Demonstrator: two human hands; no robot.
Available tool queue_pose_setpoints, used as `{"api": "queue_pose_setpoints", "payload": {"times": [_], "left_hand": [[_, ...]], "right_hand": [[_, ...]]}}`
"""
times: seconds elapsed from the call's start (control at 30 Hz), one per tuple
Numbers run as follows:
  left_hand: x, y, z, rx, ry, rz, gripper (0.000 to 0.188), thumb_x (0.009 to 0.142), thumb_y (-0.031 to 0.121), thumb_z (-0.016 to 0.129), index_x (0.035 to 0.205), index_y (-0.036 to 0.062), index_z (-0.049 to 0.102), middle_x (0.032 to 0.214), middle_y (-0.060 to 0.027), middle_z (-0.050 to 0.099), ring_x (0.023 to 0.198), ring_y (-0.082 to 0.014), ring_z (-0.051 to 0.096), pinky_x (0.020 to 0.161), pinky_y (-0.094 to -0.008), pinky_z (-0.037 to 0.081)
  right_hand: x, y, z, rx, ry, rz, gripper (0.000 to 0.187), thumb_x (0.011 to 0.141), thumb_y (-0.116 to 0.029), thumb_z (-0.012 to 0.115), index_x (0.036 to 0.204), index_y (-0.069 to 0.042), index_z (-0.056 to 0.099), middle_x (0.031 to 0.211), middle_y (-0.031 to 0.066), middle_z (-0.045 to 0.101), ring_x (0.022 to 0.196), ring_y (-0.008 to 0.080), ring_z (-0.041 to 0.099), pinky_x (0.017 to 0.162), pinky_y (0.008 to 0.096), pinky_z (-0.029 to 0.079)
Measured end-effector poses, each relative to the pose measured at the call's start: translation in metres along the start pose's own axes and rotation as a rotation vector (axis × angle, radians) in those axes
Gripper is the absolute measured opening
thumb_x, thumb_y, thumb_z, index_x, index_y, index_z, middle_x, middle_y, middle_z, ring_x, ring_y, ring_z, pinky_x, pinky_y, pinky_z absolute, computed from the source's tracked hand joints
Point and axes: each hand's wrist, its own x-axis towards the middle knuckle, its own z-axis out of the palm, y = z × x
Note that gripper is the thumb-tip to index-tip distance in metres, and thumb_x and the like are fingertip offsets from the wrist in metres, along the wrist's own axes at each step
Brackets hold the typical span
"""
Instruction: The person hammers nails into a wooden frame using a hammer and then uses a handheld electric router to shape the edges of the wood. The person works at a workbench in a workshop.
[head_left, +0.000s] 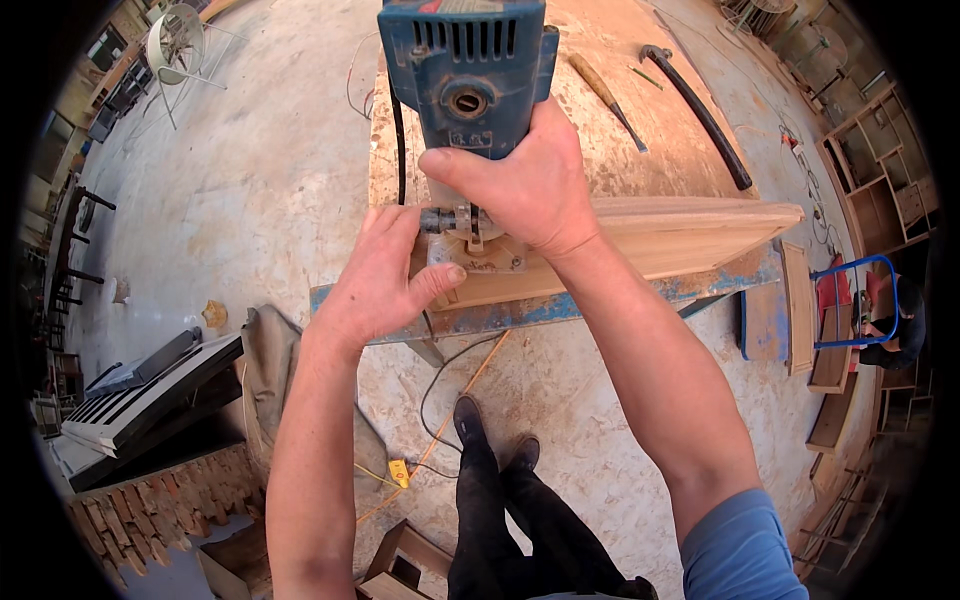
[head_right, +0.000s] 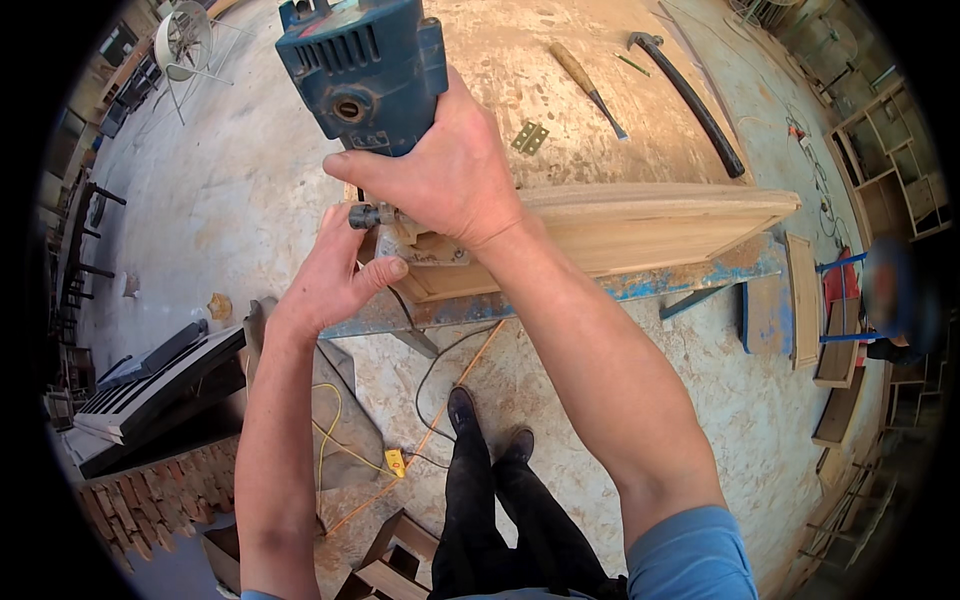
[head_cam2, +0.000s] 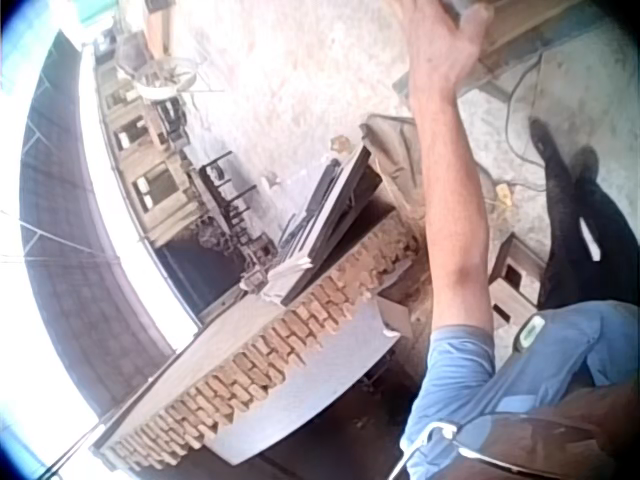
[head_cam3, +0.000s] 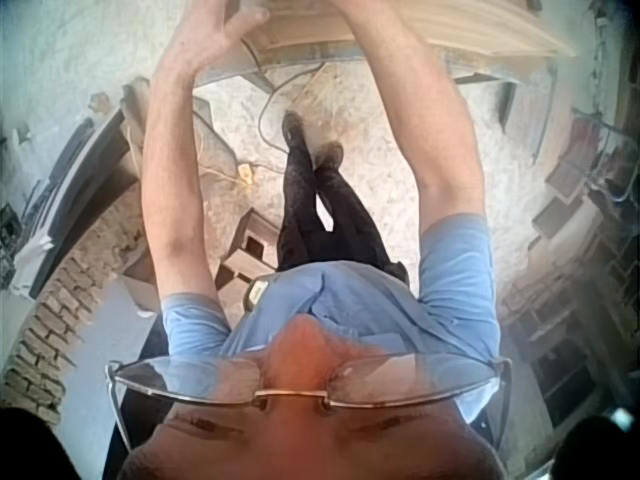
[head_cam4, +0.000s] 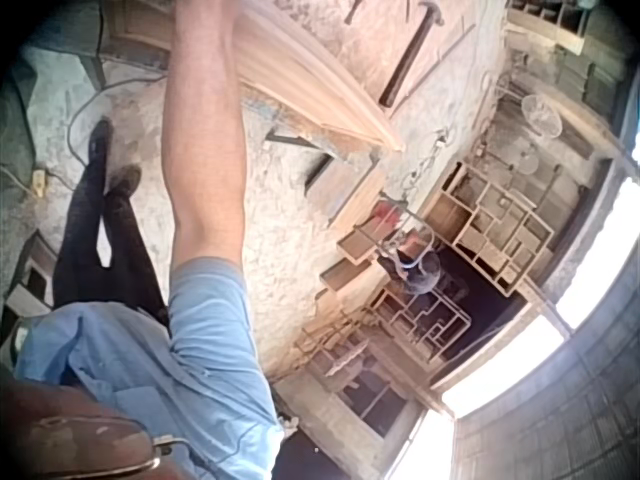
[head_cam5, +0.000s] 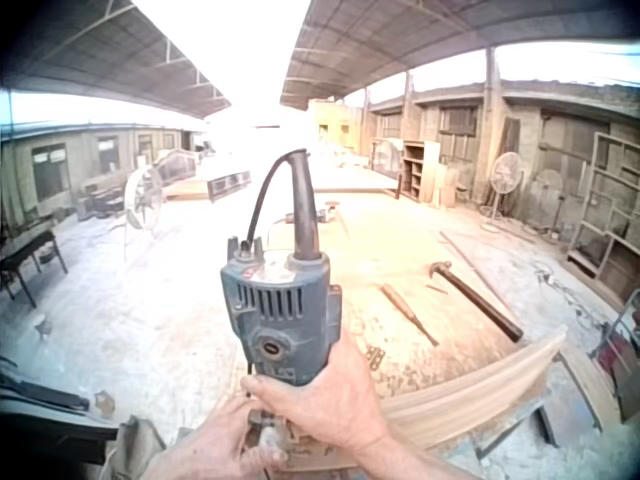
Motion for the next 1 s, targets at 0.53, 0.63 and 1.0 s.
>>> {"api": "queue_pose_setpoints", "payload": {"times": [0.53, 0.63, 1.0], "left_hand": [[0.001, -0.002, 0.008, -0.024, 0.078, 0.009, 0.062, 0.086, 0.052, 0.071, 0.102, -0.0053, 0.052, 0.100, -0.0203, 0.052, 0.100, -0.0364, 0.045, 0.092, -0.0447, 0.042], [0.001, -0.001, 0.008, -0.029, 0.080, 0.001, 0.063, 0.086, 0.054, 0.070, 0.099, -0.0048, 0.051, 0.098, -0.0200, 0.051, 0.099, -0.0363, 0.045, 0.092, -0.0448, 0.042], [0.000, 0.002, 0.008, -0.004, 0.086, -0.030, 0.062, 0.087, 0.054, 0.069, 0.098, -0.0041, 0.051, 0.099, -0.0199, 0.051, 0.099, -0.0365, 0.045, 0.092, -0.0452, 0.042]], "right_hand": [[0.004, 0.007, 0.001, -0.008, 0.007, 0.004, 0.068, 0.060, -0.030, 0.092, 0.110, 0.003, 0.061, 0.096, 0.0150, 0.073, 0.090, 0.0264, 0.071, 0.082, 0.0367, 0.057], [0.005, 0.009, 0.002, 0.001, 0.000, -0.003, 0.067, 0.060, -0.030, 0.092, 0.109, 0.003, 0.061, 0.096, 0.0146, 0.073, 0.089, 0.0264, 0.071, 0.081, 0.0369, 0.057], [0.007, 0.011, 0.003, -0.004, 0.018, -0.030, 0.068, 0.060, -0.030, 0.093, 0.109, 0.003, 0.060, 0.094, 0.0150, 0.073, 0.088, 0.0274, 0.072, 0.080, 0.0371, 0.057]]}}
